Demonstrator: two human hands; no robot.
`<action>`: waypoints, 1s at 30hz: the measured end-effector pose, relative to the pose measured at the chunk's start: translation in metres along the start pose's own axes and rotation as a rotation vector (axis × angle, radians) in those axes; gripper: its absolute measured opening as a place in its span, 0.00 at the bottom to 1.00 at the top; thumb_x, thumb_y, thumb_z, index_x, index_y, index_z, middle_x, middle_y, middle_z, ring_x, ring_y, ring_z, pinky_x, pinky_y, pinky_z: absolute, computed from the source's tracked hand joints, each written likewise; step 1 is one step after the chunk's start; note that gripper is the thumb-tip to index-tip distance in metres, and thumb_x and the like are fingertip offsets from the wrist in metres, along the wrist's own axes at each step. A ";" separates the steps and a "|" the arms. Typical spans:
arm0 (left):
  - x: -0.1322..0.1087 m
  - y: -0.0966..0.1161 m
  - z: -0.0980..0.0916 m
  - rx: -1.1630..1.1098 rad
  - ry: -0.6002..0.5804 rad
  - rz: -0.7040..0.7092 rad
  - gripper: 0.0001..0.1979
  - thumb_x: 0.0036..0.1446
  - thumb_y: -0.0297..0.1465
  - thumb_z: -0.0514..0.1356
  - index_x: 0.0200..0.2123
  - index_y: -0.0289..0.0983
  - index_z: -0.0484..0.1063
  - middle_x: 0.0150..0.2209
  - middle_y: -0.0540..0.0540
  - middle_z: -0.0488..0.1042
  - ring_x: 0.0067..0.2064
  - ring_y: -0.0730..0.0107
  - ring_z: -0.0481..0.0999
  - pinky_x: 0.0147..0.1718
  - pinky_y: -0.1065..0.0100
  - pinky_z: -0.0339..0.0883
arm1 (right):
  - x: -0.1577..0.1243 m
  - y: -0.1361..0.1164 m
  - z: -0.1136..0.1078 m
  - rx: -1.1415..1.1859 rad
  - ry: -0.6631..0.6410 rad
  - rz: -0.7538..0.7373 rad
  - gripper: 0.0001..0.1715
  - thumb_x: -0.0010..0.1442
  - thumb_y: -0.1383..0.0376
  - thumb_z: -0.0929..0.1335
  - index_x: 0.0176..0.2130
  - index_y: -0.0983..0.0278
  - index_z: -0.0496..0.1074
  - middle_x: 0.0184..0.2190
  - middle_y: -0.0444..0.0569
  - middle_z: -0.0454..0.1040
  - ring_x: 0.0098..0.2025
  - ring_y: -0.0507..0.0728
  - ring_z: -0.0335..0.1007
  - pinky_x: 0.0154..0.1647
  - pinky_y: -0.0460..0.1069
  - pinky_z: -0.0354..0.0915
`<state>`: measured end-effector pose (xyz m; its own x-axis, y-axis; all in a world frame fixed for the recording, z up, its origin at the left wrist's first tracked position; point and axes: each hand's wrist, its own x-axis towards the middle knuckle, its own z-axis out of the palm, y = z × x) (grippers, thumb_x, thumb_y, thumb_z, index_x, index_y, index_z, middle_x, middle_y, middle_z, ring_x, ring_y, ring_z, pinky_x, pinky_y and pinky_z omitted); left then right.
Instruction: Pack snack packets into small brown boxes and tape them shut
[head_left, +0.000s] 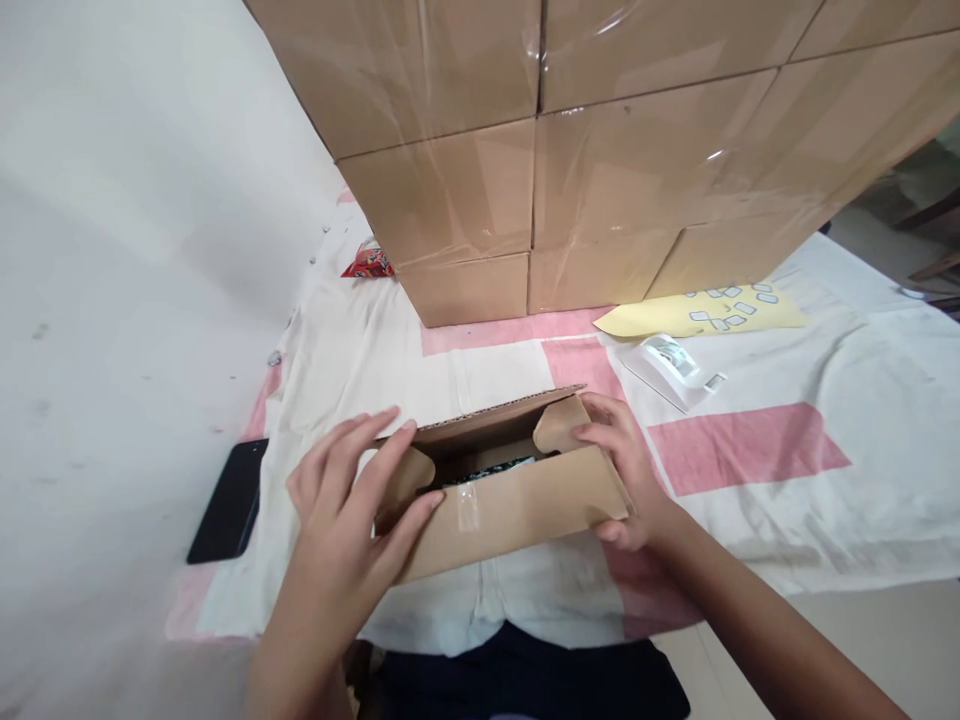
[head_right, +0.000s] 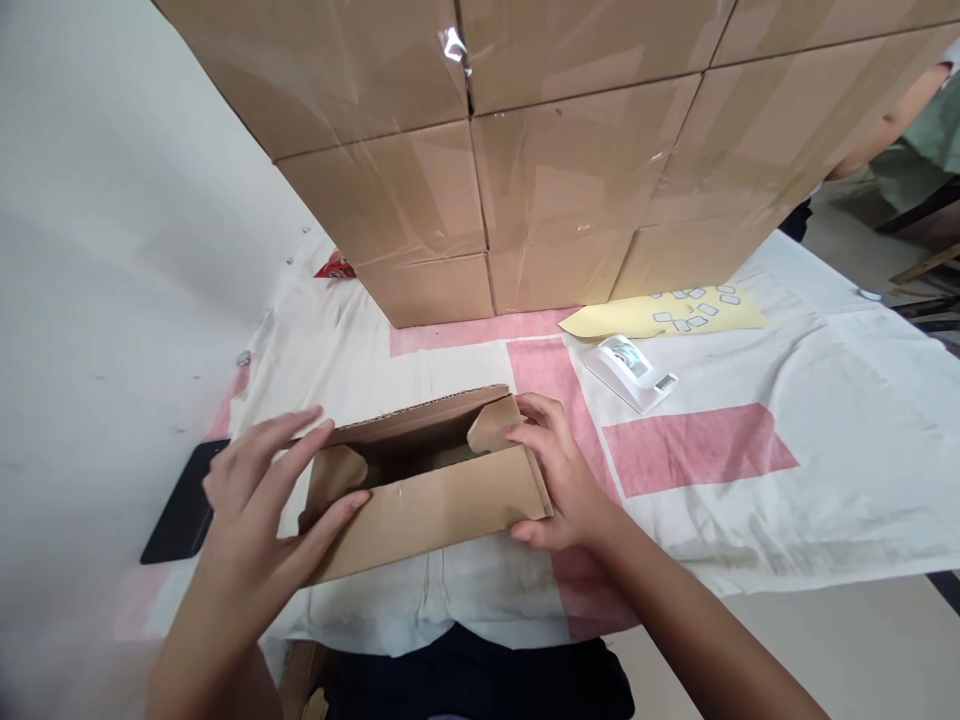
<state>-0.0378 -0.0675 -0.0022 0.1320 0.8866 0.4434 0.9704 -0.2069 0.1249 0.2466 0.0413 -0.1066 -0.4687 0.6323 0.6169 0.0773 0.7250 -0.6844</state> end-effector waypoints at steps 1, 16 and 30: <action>0.000 0.001 0.001 -0.005 -0.013 0.016 0.26 0.64 0.30 0.62 0.64 0.45 0.61 0.59 0.39 0.71 0.59 0.52 0.71 0.59 0.46 0.57 | -0.001 0.001 0.001 0.017 0.026 0.017 0.48 0.55 0.33 0.66 0.65 0.50 0.55 0.61 0.57 0.54 0.65 0.76 0.53 0.63 0.74 0.57; -0.008 0.033 0.027 0.142 -0.130 0.204 0.36 0.60 0.40 0.63 0.68 0.37 0.59 0.54 0.36 0.73 0.54 0.44 0.68 0.52 0.49 0.64 | 0.007 0.004 -0.049 -0.280 0.242 0.182 0.33 0.66 0.39 0.61 0.59 0.57 0.66 0.57 0.58 0.67 0.61 0.70 0.64 0.56 0.65 0.66; 0.055 -0.014 0.051 0.005 -0.141 0.326 0.34 0.52 0.37 0.68 0.62 0.41 0.66 0.57 0.36 0.69 0.56 0.41 0.67 0.54 0.42 0.68 | 0.044 0.044 -0.170 -0.298 0.034 1.306 0.09 0.56 0.62 0.70 0.31 0.67 0.76 0.35 0.56 0.75 0.35 0.56 0.66 0.29 0.48 0.64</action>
<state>-0.0336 0.0059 -0.0249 0.4614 0.8226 0.3323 0.8735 -0.4868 -0.0078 0.3787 0.1475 -0.0431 0.1168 0.9058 -0.4072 0.6386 -0.3825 -0.6678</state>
